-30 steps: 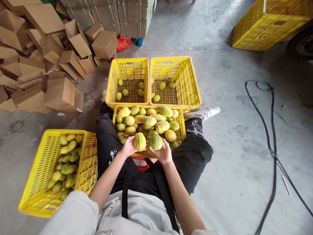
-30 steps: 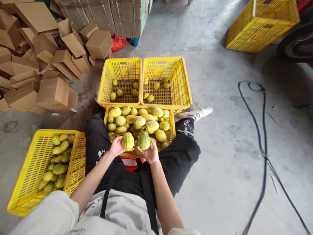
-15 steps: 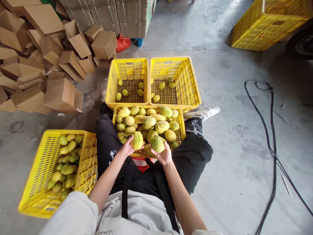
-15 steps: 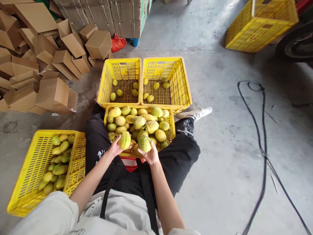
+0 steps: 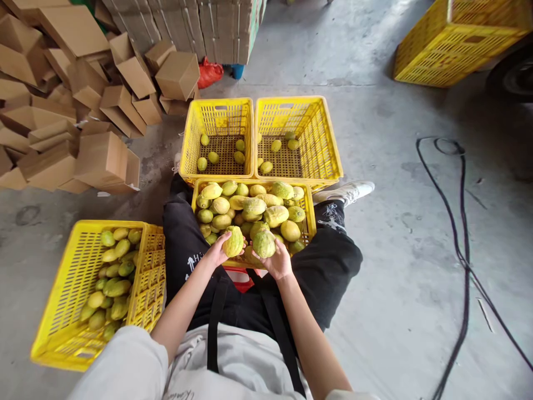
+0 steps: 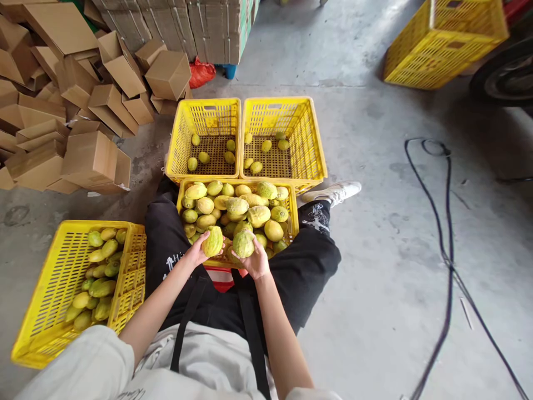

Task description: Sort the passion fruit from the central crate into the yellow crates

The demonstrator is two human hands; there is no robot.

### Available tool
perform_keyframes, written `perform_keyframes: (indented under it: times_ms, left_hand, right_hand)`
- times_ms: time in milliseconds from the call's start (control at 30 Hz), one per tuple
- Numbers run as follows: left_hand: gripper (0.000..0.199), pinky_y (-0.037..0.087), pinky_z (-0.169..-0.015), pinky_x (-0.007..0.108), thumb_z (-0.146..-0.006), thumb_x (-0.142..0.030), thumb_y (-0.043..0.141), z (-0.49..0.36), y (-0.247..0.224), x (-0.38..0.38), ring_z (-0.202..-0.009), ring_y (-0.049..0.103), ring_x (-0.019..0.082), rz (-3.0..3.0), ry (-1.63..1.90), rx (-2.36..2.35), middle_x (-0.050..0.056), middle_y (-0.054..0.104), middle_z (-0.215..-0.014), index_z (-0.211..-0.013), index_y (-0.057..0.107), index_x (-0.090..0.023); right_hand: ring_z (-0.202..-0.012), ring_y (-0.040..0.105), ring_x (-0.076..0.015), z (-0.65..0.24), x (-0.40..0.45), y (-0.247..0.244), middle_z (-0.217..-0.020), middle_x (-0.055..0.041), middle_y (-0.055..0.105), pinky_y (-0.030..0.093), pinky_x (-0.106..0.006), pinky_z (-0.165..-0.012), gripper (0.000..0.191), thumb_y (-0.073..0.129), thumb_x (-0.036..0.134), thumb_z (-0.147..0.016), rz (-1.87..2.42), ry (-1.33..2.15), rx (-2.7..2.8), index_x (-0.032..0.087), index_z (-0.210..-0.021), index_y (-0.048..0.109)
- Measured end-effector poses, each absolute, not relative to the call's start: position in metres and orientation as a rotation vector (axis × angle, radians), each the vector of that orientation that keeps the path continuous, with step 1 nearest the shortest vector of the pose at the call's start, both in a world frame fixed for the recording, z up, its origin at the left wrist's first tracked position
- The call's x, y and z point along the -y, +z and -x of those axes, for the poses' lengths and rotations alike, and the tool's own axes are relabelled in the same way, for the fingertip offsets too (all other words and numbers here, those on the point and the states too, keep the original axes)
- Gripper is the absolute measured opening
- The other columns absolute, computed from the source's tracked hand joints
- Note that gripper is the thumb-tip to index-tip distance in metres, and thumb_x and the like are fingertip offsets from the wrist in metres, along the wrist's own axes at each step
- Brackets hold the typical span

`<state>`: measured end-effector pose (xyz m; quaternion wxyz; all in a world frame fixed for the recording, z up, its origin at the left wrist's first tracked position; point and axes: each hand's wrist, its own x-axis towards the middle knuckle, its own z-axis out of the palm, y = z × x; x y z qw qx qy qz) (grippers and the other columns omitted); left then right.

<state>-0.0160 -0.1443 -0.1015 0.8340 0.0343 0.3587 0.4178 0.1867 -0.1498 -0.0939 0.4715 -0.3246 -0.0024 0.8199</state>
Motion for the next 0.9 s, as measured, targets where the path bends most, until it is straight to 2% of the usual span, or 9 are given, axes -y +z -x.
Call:
perform_keyframes:
  times_ms: [100, 167, 300, 433, 567, 633, 900]
  left_hand:
    - [0.029, 0.052, -0.084, 0.042, -0.087, -0.032, 0.049, 0.017, -0.099, 0.144, -0.089, 0.068, 0.025, -0.065, 0.883, -0.732, 0.013, 0.07, -0.099, -0.102, 0.066, -0.015]
    - [0.035, 0.049, -0.088, 0.047, -0.084, -0.037, 0.052, 0.017, -0.094, 0.142, -0.096, 0.066, 0.029, -0.027, 0.891, -0.691, 0.015, 0.069, -0.101, -0.105, 0.064, -0.013]
    - [0.038, 0.044, -0.093, 0.054, -0.084, -0.036, 0.049, 0.016, -0.082, 0.14, -0.106, 0.061, 0.033, 0.069, 0.927, -0.66, 0.015, 0.068, -0.102, -0.109, 0.061, -0.011]
    - [0.035, 0.043, -0.096, 0.051, -0.088, -0.036, 0.047, 0.015, -0.075, 0.14, -0.111, 0.059, 0.031, 0.05, 0.935, -0.654, 0.014, 0.066, -0.109, -0.112, 0.061, -0.014]
    - [0.036, 0.044, -0.096, 0.048, -0.088, -0.041, 0.05, 0.014, -0.073, 0.141, -0.111, 0.059, 0.029, -0.007, 0.95, -0.688, 0.013, 0.065, -0.11, -0.109, 0.061, -0.015]
    - [0.036, 0.045, -0.095, 0.047, -0.087, -0.042, 0.052, 0.014, -0.073, 0.141, -0.11, 0.059, 0.029, -0.013, 0.945, -0.722, 0.013, 0.065, -0.109, -0.106, 0.062, -0.014]
    - [0.038, 0.047, -0.091, 0.047, -0.085, -0.044, 0.053, 0.014, -0.077, 0.142, -0.102, 0.062, 0.029, -0.028, 0.899, -0.758, 0.013, 0.066, -0.101, -0.106, 0.061, -0.013]
  right_hand:
    - [-0.11, 0.063, -0.0282, -0.185, 0.148, -0.089, -0.106, -0.0021, 0.07, 0.051, -0.055, -0.089, 0.039, 0.058, 0.035, -0.076, 0.71, 2.01, -0.002, 0.031, -0.115, 0.056]
    - [-0.114, 0.06, -0.0288, -0.184, 0.147, -0.087, -0.111, -0.0039, 0.069, 0.049, -0.056, -0.091, 0.041, 0.057, 0.033, -0.075, 0.658, 2.016, 0.003, 0.031, -0.116, 0.055]
    - [-0.118, 0.058, -0.0287, -0.181, 0.148, -0.084, -0.115, -0.0047, 0.067, 0.048, -0.055, -0.094, 0.044, 0.059, 0.032, -0.074, 0.671, 2.012, 0.04, 0.031, -0.117, 0.054]
    - [-0.108, 0.063, -0.0279, -0.184, 0.15, -0.089, -0.106, -0.0038, 0.071, 0.051, -0.053, -0.091, 0.047, 0.064, 0.035, -0.071, 0.75, 2.03, 0.017, 0.029, -0.117, 0.056]
    - [-0.085, 0.07, -0.0238, -0.19, 0.151, -0.098, -0.096, -0.005, 0.074, 0.06, -0.041, -0.073, 0.044, 0.069, 0.039, -0.069, 0.804, 2.068, -0.041, 0.023, -0.11, 0.06]
    - [-0.083, 0.071, -0.0229, -0.19, 0.151, -0.102, -0.094, -0.0057, 0.074, 0.061, -0.036, -0.065, 0.041, 0.071, 0.038, -0.068, 0.811, 2.064, -0.05, 0.022, -0.104, 0.062]
    - [-0.089, 0.071, -0.0245, -0.188, 0.151, -0.106, -0.095, -0.0043, 0.075, 0.06, -0.04, -0.075, 0.033, 0.073, 0.033, -0.069, 0.832, 2.035, -0.046, 0.022, -0.099, 0.064]
